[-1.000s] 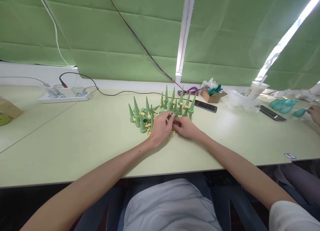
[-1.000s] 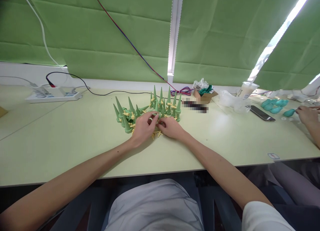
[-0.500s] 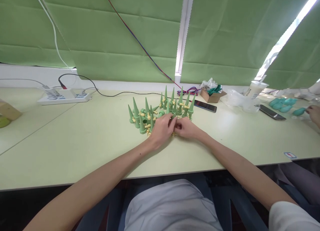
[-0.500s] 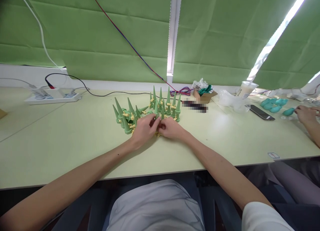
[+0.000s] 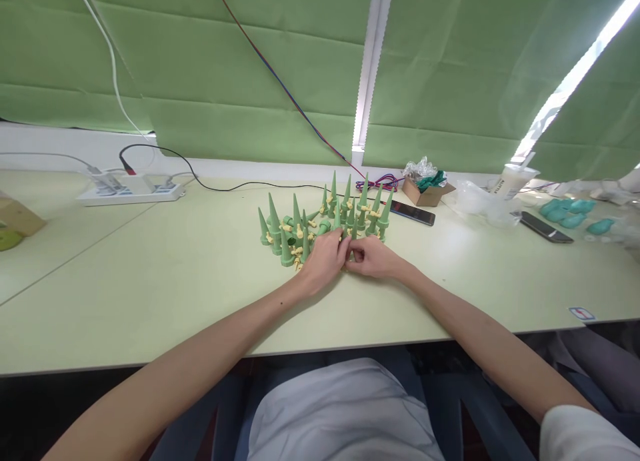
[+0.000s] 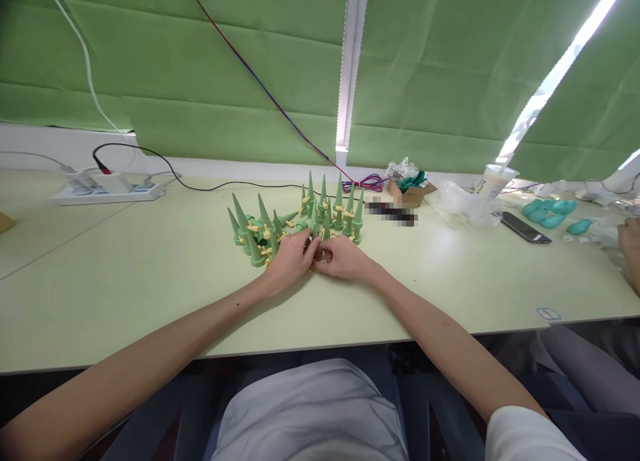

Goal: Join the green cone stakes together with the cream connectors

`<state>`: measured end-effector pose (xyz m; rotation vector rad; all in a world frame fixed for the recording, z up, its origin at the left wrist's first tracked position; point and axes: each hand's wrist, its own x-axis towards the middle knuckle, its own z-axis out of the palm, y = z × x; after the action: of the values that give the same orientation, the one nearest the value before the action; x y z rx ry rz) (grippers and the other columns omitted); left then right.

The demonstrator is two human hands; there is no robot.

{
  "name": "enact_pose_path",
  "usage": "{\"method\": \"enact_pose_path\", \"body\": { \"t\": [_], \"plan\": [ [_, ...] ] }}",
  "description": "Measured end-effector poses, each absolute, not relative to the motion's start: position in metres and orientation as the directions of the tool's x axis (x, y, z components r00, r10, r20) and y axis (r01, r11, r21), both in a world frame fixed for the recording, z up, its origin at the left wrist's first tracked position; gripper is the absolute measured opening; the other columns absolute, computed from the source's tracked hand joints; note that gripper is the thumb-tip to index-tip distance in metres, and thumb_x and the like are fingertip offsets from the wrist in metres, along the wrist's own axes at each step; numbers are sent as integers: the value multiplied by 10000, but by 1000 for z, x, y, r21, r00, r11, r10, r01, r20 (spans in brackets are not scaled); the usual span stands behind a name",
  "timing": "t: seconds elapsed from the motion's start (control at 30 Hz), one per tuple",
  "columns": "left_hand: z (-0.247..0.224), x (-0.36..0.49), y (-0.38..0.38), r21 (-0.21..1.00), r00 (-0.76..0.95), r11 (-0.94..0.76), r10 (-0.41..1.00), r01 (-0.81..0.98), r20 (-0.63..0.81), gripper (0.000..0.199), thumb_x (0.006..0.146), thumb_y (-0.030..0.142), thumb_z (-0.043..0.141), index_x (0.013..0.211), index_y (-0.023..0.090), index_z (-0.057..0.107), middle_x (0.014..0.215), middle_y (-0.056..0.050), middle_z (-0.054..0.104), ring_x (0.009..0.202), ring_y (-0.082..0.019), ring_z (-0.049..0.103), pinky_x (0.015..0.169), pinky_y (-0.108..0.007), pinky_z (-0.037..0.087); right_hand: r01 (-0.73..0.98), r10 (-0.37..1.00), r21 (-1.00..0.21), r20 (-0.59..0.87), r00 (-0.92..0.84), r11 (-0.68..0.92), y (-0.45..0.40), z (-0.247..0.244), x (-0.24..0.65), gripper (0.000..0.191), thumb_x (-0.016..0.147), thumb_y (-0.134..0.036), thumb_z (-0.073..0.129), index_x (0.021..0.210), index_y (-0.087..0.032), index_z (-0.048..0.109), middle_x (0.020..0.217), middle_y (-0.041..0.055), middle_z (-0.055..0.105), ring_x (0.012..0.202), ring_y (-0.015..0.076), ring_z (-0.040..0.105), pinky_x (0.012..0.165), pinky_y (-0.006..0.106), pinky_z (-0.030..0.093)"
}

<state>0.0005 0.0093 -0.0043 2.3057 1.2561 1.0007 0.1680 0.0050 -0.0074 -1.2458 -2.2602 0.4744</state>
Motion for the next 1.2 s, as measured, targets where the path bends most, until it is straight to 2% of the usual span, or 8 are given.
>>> {"method": "enact_pose_path", "body": {
  "t": [0.2, 0.43, 0.87, 1.2],
  "plan": [
    [-8, 0, 11, 580, 350, -560, 827, 592, 441, 316, 994, 251, 459, 689, 223, 380, 709, -39, 576, 681, -192, 539, 638, -326, 371, 690, 847, -499, 225, -481, 524, 4, -4, 169, 165, 805, -266, 654, 702, -187, 552, 572, -43, 534, 521, 102, 453, 557, 247, 325],
    [-11, 0, 15, 556, 345, -580, 810, 595, 475, 315, 993, 239, 471, 684, 211, 414, 753, -53, 591, 720, -192, 550, 657, -319, 378, 732, 878, -486, 214, -429, 476, 8, -8, 171, 119, 728, -190, 602, 703, -207, 487, 592, -41, 542, 539, 113, 450, 572, 261, 332],
    [-10, 1, 15, 586, 322, -550, 831, 595, 453, 260, 997, 198, 448, 737, 201, 446, 857, -69, 566, 805, -198, 554, 717, -329, 426, 633, 901, -643, 342, -266, 431, 13, -8, 172, 51, 731, -208, 582, 763, -201, 543, 595, -31, 600, 548, 125, 512, 591, 262, 388],
    [-10, 2, 15, 585, 318, -553, 828, 593, 461, 234, 992, 181, 446, 759, 206, 446, 846, -57, 551, 805, -198, 541, 750, -338, 439, 592, 895, -675, 379, -234, 441, 14, -8, 173, 103, 767, -268, 608, 823, -198, 556, 635, -21, 626, 557, 123, 552, 593, 257, 431]
  ]
}}
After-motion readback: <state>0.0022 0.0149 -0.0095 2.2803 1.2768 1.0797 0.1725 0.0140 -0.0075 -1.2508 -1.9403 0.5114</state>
